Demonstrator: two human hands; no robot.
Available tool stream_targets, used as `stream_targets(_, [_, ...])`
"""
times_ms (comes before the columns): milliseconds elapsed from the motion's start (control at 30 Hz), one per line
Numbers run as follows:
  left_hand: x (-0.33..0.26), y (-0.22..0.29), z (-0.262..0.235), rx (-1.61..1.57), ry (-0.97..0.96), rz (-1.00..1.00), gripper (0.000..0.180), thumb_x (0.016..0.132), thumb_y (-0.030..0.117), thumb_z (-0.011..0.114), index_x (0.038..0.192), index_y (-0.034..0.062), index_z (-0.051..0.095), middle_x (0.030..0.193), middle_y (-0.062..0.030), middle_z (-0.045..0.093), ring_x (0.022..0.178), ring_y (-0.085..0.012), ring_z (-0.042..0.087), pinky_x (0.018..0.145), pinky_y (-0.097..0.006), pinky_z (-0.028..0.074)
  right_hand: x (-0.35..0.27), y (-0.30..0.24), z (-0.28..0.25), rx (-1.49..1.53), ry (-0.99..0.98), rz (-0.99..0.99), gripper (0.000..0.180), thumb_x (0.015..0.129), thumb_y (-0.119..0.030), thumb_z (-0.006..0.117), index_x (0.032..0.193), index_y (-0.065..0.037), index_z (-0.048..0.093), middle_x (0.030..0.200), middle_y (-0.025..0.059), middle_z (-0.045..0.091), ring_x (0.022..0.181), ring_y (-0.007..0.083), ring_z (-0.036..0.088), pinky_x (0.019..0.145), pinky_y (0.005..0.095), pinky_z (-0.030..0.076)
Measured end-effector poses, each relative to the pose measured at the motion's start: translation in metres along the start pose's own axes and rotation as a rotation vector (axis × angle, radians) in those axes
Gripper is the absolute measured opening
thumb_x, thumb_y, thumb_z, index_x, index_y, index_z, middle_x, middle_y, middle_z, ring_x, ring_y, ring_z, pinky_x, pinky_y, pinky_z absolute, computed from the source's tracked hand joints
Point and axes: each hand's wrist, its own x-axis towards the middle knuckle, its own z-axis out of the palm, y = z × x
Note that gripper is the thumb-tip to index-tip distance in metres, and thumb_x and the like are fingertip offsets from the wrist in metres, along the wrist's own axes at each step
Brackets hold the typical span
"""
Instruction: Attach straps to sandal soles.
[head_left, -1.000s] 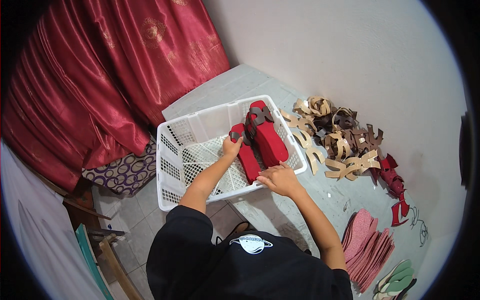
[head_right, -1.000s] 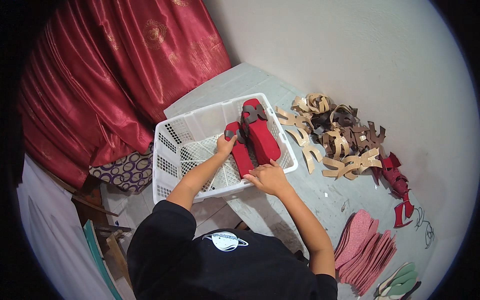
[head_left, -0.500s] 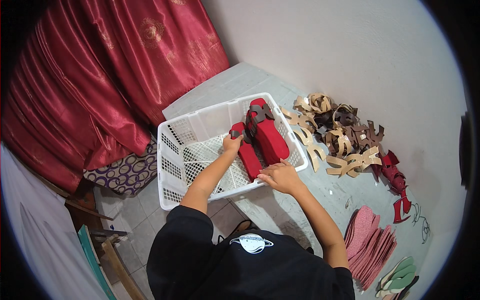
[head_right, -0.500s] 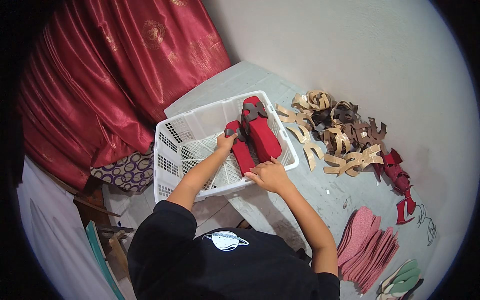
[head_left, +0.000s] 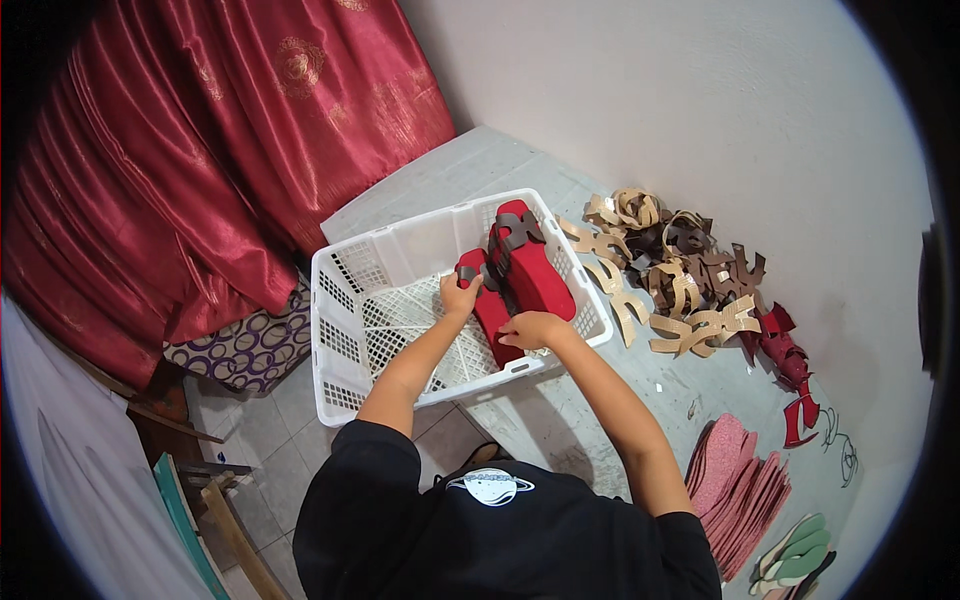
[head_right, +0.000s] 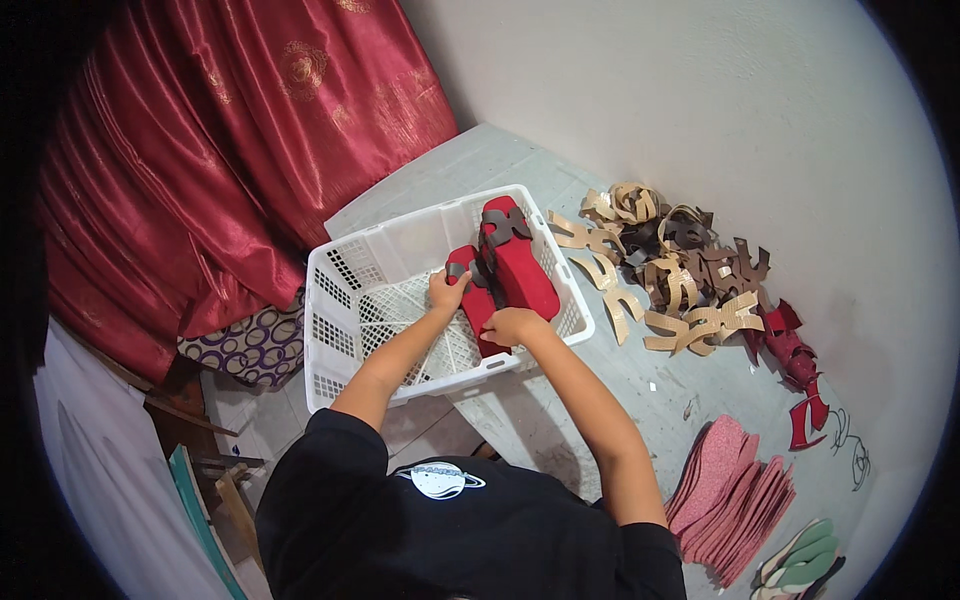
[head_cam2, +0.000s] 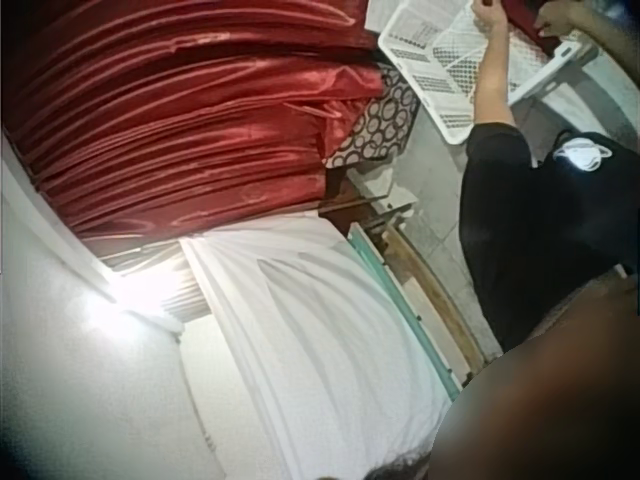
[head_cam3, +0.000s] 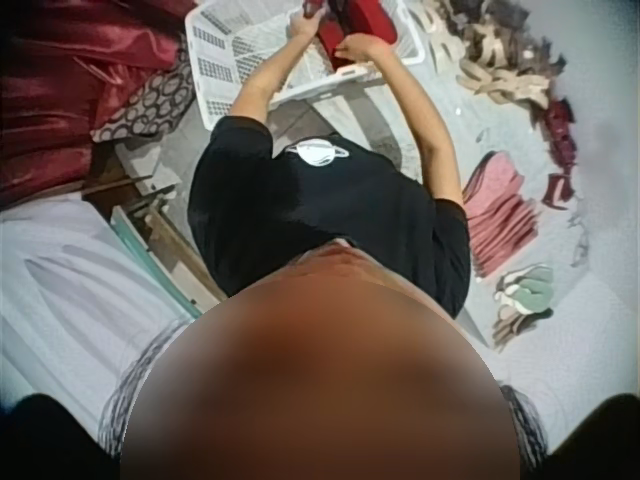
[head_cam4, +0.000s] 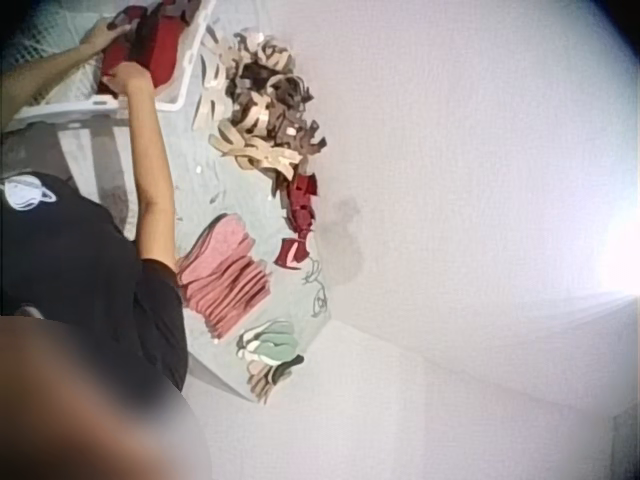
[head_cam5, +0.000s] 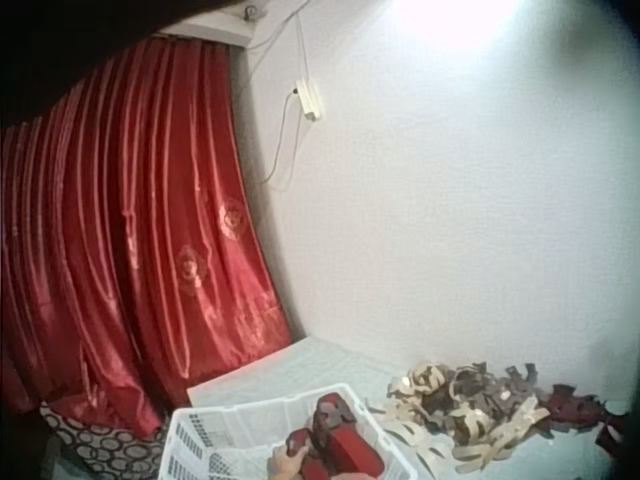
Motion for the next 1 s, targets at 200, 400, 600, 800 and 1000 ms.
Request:
stream_targets(200, [-0.005, 0.003, 0.0, -0.001, 0.018, 0.013, 0.044, 0.066, 0.037, 0.074, 0.092, 0.0029, 0.063, 0.093, -0.0167, 0.051, 0.092, -0.0318, 0.051, 0.083, -0.038, 0.041, 0.025, 0.009, 0.026, -0.34, -0.071, -0.093, 0.047, 0.084, -0.026, 0.053, 0.129, -0.012, 0.045, 0.133, 0.0131, 0.043, 0.108, 0.0305, 0.053, 0.089, 0.0386, 0.043])
stream_targets(400, [-0.008, 0.004, 0.001, -0.052, 0.053, 0.015, 0.042, 0.066, 0.034, 0.075, 0.094, 0.0048, 0.063, 0.095, -0.0148, 0.051, 0.093, -0.0305, 0.051, 0.083, -0.038, 0.041, 0.018, 0.006, 0.028, -0.381, -0.112, -0.038, 0.05, 0.085, -0.025, 0.053, 0.131, -0.011, 0.041, 0.14, 0.0113, 0.033, 0.105, 0.0306, 0.055, 0.088, 0.0397, 0.044])
stream_targets(600, [-0.007, -0.005, 0.002, -0.021, 0.132, 0.028, 0.046, 0.065, 0.041, 0.076, 0.097, 0.0091, 0.066, 0.092, -0.0107, 0.048, 0.087, -0.0276, 0.051, 0.08, -0.037, 0.042, 0.018, 0.002, 0.026, -0.399, -0.131, -0.033, 0.052, 0.084, -0.026, 0.053, 0.132, -0.011, 0.041, 0.141, 0.0102, 0.033, 0.1, 0.0315, 0.057, 0.084, 0.0414, 0.046])
stream_targets(800, [-0.01, -0.001, -0.002, 0.105, 0.089, -0.016, 0.052, 0.065, 0.044, 0.074, 0.108, 0.0164, 0.064, 0.102, -0.0101, 0.045, 0.097, -0.027, 0.048, 0.085, -0.038, 0.041, 0.021, 0.007, 0.026, -0.367, -0.142, -0.057, 0.048, 0.086, -0.029, 0.049, 0.129, -0.009, 0.043, 0.139, 0.0121, 0.035, 0.1, 0.0328, 0.057, 0.086, 0.0409, 0.044])
stream_targets(1000, [-0.013, 0.006, -0.003, 0.145, 0.044, -0.095, 0.057, 0.066, 0.046, 0.072, 0.116, 0.0209, 0.06, 0.107, -0.0082, 0.045, 0.101, -0.0285, 0.047, 0.09, -0.04, 0.038, 0.022, 0.014, 0.027, -0.319, -0.162, -0.085, 0.048, 0.088, -0.03, 0.044, 0.131, -0.008, 0.041, 0.141, 0.013, 0.031, 0.105, 0.0329, 0.054, 0.091, 0.0397, 0.042])
